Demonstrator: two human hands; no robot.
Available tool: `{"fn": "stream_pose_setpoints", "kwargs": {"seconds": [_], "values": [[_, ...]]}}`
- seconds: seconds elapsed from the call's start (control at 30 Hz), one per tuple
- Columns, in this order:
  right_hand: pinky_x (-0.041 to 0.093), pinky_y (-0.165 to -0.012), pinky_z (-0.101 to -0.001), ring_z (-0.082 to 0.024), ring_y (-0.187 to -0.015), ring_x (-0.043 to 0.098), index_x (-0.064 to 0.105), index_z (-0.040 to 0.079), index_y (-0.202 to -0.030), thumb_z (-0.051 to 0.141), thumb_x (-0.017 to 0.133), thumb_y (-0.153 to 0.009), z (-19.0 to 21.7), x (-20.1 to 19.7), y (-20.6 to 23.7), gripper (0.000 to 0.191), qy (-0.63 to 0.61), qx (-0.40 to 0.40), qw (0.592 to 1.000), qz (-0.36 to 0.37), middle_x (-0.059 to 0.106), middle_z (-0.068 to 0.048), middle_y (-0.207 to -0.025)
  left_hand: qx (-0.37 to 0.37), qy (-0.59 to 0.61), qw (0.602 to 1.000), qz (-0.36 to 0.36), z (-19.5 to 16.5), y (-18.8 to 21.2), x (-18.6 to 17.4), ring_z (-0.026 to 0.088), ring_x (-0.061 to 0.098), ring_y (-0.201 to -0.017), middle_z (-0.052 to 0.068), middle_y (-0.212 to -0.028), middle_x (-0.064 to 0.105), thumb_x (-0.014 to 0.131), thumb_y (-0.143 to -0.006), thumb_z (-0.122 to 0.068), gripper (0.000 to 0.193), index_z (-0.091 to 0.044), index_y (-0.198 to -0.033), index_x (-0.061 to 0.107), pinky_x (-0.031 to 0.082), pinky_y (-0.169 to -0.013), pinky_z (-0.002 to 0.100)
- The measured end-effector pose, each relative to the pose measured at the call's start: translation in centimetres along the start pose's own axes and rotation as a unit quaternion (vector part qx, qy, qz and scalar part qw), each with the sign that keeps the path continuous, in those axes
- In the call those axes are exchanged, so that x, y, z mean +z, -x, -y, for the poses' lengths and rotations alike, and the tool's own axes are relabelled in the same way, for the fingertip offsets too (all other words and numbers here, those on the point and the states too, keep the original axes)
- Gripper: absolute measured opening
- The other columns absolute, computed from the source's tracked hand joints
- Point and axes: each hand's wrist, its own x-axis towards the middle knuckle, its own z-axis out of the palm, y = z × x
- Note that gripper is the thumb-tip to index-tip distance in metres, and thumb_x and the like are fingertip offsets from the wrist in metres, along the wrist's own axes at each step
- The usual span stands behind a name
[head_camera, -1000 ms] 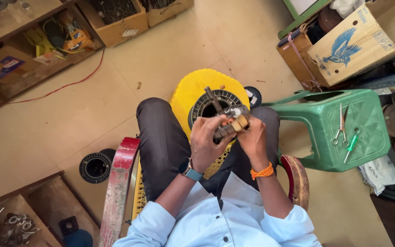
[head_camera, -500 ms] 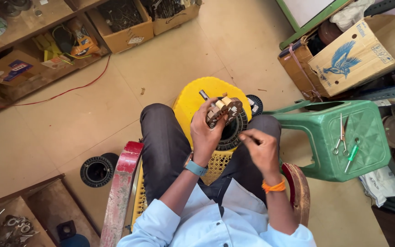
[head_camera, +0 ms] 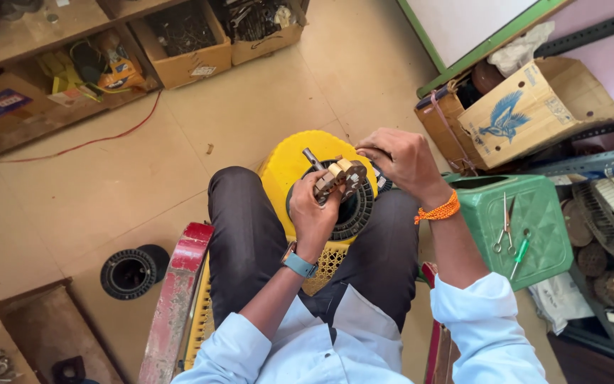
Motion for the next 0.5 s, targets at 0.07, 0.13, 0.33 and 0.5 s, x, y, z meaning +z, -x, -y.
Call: {"fn": "stream_pose_setpoints", "kwargs": {"seconds": [0.07,0.13,0.33,0.5], "values": [[0.054,-0.068,-0.0366,-0.029,-0.079,0.071,0.072,0.002,-0.094,0.009,0.077,-0.091,0.2,-0.2,-0.5,0.009,0.002,-0.02,1.0,0.008,0.073,-0.012,-0.089,0.003,-0.005,1.0,0.004,0.0,0.0,-0.1,0.031,0.068,-0.09,0.014,-0.096,0.07,0.084,-0.079,-0.014,0.033,-0.004,-0.108,0.07,0.054,-0.079,0.041],[0.055,-0.068,-0.0367,-0.03,-0.079,0.071,0.072,0.002,-0.094,0.009,0.077,-0.091,0.4,-0.3,-0.6,0.008,0.008,-0.022,1.0,0.017,0.072,-0.012,-0.089,0.006,0.002,1.0,0.003,-0.1,0.0,-0.1,0.031,0.067,-0.09,0.014,-0.097,0.07,0.084,-0.08,-0.014,0.033,-0.005,-0.109,0.07,0.054,-0.079,0.041],[0.054,-0.07,-0.0381,-0.03,-0.079,0.07,0.072,0.004,-0.093,0.015,0.076,-0.093,-0.9,0.7,-1.2,0.012,0.035,-0.023,0.998,0.053,0.073,-0.011,-0.089,0.014,0.004,1.0,0.011,-0.3,0.2,-0.3,0.031,0.065,-0.091,0.013,-0.096,0.069,0.083,-0.082,-0.011,0.032,-0.004,-0.109,0.068,0.052,-0.079,0.041],[0.055,-0.07,-0.042,-0.031,-0.08,0.071,0.075,0.01,-0.092,0.024,0.076,-0.089,-3.3,3.9,-4.6,0.015,0.056,-0.017,0.985,0.159,0.074,-0.01,-0.087,0.027,0.021,0.998,0.052,-0.5,-0.4,-0.9,0.032,0.066,-0.098,0.014,-0.107,0.069,0.081,-0.084,-0.009,0.028,-0.003,-0.105,0.064,0.052,-0.085,0.041]]}}
